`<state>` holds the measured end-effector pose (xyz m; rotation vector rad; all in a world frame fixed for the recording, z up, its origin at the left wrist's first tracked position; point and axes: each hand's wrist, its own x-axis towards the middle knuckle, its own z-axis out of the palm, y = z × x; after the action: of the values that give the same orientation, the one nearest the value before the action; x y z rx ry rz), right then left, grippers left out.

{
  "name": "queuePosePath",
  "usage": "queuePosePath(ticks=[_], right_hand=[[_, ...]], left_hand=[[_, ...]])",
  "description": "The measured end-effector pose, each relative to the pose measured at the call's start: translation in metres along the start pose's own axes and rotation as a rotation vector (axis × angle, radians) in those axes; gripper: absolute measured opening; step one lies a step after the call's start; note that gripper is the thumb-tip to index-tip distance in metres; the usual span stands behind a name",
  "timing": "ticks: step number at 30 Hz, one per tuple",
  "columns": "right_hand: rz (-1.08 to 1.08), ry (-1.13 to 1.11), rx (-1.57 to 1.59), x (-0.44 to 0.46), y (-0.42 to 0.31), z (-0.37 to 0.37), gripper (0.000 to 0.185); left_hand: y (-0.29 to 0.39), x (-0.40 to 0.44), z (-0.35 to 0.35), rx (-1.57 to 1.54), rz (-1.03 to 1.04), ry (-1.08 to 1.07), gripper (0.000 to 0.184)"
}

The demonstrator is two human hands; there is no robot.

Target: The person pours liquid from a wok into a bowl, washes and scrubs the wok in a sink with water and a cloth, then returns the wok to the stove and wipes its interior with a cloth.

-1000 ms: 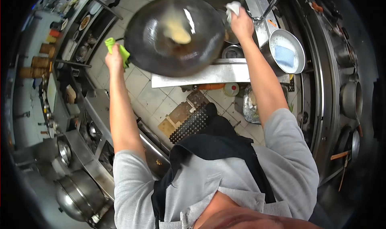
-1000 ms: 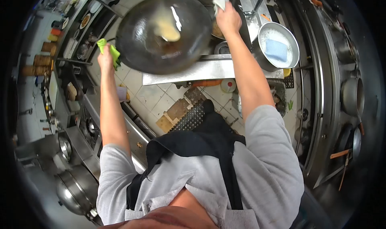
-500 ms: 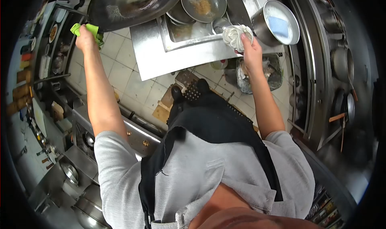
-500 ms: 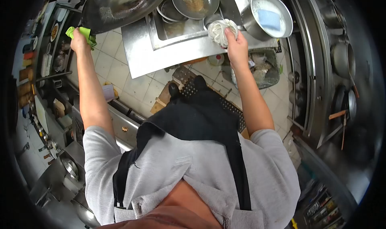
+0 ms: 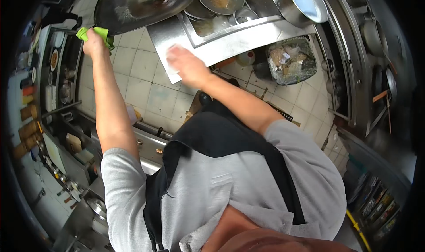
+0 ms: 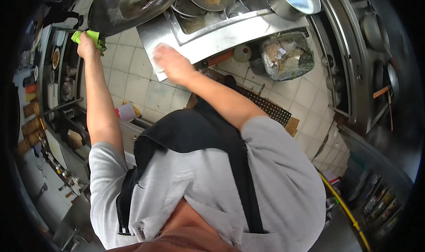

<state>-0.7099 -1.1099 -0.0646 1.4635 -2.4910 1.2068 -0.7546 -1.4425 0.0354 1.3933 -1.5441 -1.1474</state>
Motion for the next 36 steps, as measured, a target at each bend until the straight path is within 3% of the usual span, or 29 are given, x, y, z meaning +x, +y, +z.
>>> queuePosePath(ticks=[1, 2, 3, 4, 6, 10, 12, 13, 18, 20, 22, 23, 25, 26, 27, 30, 31, 32, 34, 36], right_hand=[[-0.162, 0.054, 0.082, -0.007, -0.007, 0.025, 0.045], [-0.274, -0.016, 0.163, -0.014, -0.016, 0.034, 0.040], [-0.199, -0.259, 0.156, -0.028, -0.027, 0.030, 0.038], [-0.150, -0.243, 0.191, -0.042, -0.040, 0.015, 0.034], [-0.034, -0.070, 0.229, -0.065, -0.045, -0.008, 0.036], [0.014, 0.337, -0.083, -0.059, -0.022, -0.084, 0.051], [0.071, 0.460, -0.280, -0.057, -0.001, -0.112, 0.041], [0.088, 0.508, -0.364, -0.061, 0.019, -0.120, 0.048], [0.621, 0.822, -0.670, -0.098, 0.134, -0.169, 0.041], [0.725, 0.630, -0.663, -0.111, 0.163, -0.161, 0.035], [0.315, 0.410, -0.590, -0.097, 0.111, -0.118, 0.028], [0.174, 0.290, -0.323, -0.089, 0.071, -0.102, 0.027], [0.240, -0.023, 0.317, -0.083, 0.011, -0.069, 0.033], [0.266, -0.074, 0.457, -0.083, -0.007, -0.067, 0.035], [0.344, -0.015, 0.551, -0.089, -0.019, -0.074, 0.034], [0.683, 0.174, 0.599, -0.136, -0.015, -0.124, 0.027], [0.685, 0.400, 0.602, -0.168, 0.021, -0.105, 0.024], [1.035, 0.574, 0.794, -0.189, 0.008, -0.135, 0.024], [1.114, 0.577, 0.701, -0.252, 0.024, -0.130, 0.026], [1.300, 0.359, 0.563, -0.302, 0.026, -0.111, 0.036]], left_hand=[[0.006, -0.009, -0.002, -0.052, -0.013, 0.003, 0.058], [0.000, -0.001, 0.000, -0.076, 0.017, -0.005, 0.057], [-0.001, 0.005, 0.000, -0.086, 0.054, -0.033, 0.056], [-0.003, 0.009, 0.000, -0.099, 0.084, -0.062, 0.055], [-0.013, 0.030, 0.003, -0.064, 0.106, -0.073, 0.055], [-0.019, 0.053, 0.008, 0.012, 0.102, -0.065, 0.066], [-0.012, 0.040, 0.003, -0.041, 0.080, -0.118, 0.061], [-0.013, 0.040, 0.002, -0.091, 0.042, -0.153, 0.059], [-0.012, 0.055, 0.002, -0.042, 0.098, -0.149, 0.062], [-0.012, 0.052, -0.001, -0.038, 0.114, -0.187, 0.064], [0.001, 0.033, -0.004, 0.012, 0.061, -0.140, 0.067], [-0.007, 0.048, -0.002, -0.010, 0.093, -0.147, 0.061], [-0.007, 0.049, -0.003, 0.088, 0.066, -0.099, 0.071], [-0.007, 0.050, -0.004, 0.133, 0.095, -0.103, 0.074], [-0.010, 0.053, -0.006, 0.216, 0.133, -0.114, 0.084], [-0.016, 0.079, -0.004, 0.329, 0.128, -0.039, 0.090], [-0.009, 0.052, -0.010, 0.298, 0.153, -0.034, 0.092], [-0.014, 0.070, -0.005, 0.379, 0.144, -0.038, 0.093], [-0.025, 0.094, 0.003, 0.622, 0.338, -0.033, 0.096], [-0.047, 0.136, 0.022, 0.486, 0.266, -0.079, 0.097]])
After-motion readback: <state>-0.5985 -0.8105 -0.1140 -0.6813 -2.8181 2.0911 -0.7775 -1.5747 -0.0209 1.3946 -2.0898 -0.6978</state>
